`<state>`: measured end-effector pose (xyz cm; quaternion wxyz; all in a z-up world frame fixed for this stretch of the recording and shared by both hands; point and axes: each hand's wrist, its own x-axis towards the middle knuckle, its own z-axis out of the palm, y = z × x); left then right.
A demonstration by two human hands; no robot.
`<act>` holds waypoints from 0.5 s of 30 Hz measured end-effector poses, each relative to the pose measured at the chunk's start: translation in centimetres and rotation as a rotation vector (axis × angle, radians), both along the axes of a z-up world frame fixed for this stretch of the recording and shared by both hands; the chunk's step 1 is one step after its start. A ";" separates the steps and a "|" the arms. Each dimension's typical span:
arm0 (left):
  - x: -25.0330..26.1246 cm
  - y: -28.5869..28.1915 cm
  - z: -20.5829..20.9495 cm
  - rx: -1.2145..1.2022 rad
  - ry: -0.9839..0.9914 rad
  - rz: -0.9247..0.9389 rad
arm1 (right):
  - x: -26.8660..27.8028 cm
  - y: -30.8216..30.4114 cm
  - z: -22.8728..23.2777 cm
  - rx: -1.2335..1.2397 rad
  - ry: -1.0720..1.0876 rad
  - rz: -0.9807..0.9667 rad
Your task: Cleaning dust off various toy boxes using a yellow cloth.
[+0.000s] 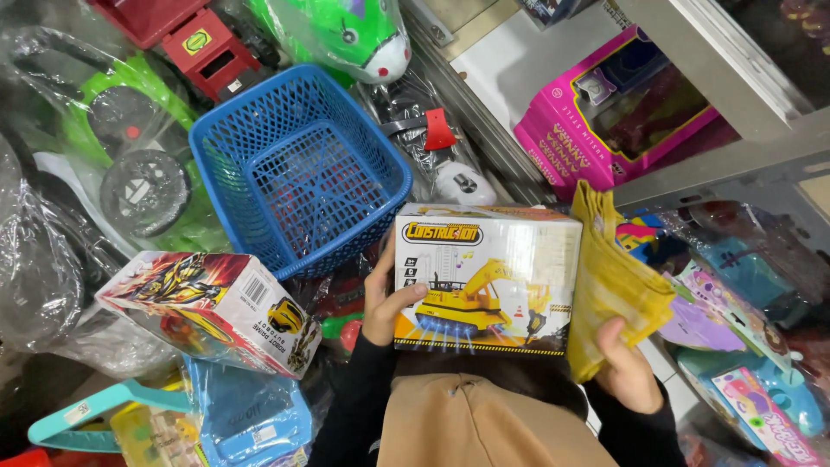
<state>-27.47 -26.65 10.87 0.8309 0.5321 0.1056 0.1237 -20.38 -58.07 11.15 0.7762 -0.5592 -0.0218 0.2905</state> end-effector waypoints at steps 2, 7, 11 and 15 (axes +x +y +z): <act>-0.2 -0.4 0.0 -0.017 0.001 -0.018 | 0.5 -0.7 -3.0 -0.029 -0.101 -0.019; 0.0 -0.3 0.1 -0.084 -0.007 0.024 | 2.6 1.7 -3.1 0.131 -0.012 -0.170; -0.1 -0.1 -0.4 -0.095 0.008 0.021 | 1.4 0.1 -1.1 -0.099 -0.097 0.096; -0.2 -0.2 -0.4 -0.007 0.008 0.003 | 2.6 0.3 -4.1 0.015 -0.219 -0.055</act>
